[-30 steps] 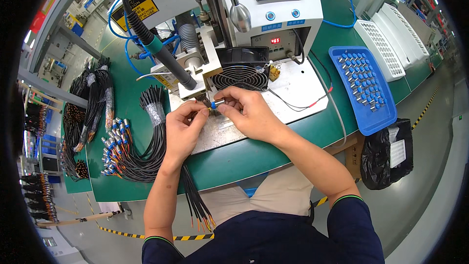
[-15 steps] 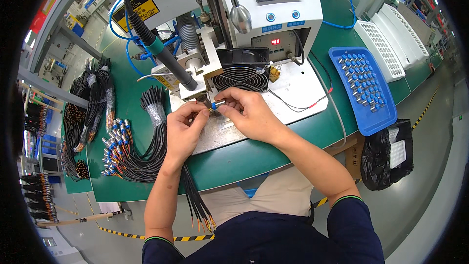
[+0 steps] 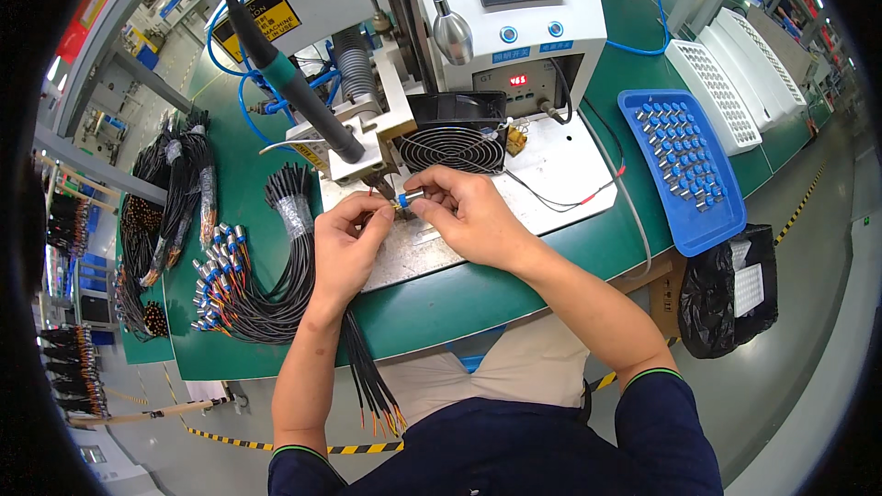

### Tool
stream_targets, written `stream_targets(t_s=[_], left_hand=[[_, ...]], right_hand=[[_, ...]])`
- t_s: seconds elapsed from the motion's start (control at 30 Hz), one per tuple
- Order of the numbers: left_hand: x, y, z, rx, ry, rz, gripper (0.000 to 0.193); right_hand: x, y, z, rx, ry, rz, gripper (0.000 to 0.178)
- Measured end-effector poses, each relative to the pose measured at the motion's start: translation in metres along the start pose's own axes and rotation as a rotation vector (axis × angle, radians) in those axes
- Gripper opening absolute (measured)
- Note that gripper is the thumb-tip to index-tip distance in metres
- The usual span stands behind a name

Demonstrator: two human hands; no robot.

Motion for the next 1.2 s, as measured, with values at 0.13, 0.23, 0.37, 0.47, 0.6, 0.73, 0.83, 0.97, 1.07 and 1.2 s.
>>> stream_targets(t_s=[0.13,0.23,0.37,0.47,0.6,0.73,0.83,0.97,1.07,1.2], left_hand=[[0.000,-0.001,0.005,-0.011,0.018,-0.008,0.012],[0.000,0.000,0.004,-0.008,0.032,0.000,0.012],[0.000,-0.001,0.004,-0.004,0.024,-0.005,0.012],[-0.002,0.000,0.005,0.003,0.013,0.011,0.012],[-0.003,-0.001,0.003,-0.249,-0.062,-0.048,0.017],[-0.002,-0.004,0.009,-0.363,-0.217,-0.069,0.017],[0.001,-0.002,0.018,-0.389,-0.249,0.003,0.013],[0.001,-0.006,0.015,-0.446,-0.214,0.016,0.012],[0.001,-0.006,0.014,-0.541,-0.242,-0.012,0.013],[0.000,-0.007,0.013,-0.595,-0.261,-0.051,0.010]], right_hand=[[0.000,0.000,0.002,-0.011,0.002,0.007,0.030],[-0.001,0.000,0.001,-0.002,-0.002,0.000,0.030],[-0.001,0.000,0.001,-0.007,0.002,0.000,0.030],[0.000,0.000,0.002,-0.006,-0.005,-0.002,0.030],[-0.001,0.000,0.001,0.013,0.006,-0.005,0.029],[-0.001,0.000,0.002,0.006,0.015,-0.003,0.029],[-0.001,0.000,0.002,0.003,-0.002,-0.008,0.029],[-0.001,0.001,0.001,0.011,0.003,0.001,0.029],[-0.001,0.000,-0.001,0.016,-0.001,-0.005,0.029],[-0.001,0.000,0.000,0.015,-0.006,-0.010,0.029]])
Point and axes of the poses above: each hand's wrist, its own x-axis towards the middle knuckle, its own y-axis out of the palm, z = x × y, the point moved 8 cm from there along x, towards the middle knuckle, and after that the axes turned 7 degrees about z, right-handed, at the moved point
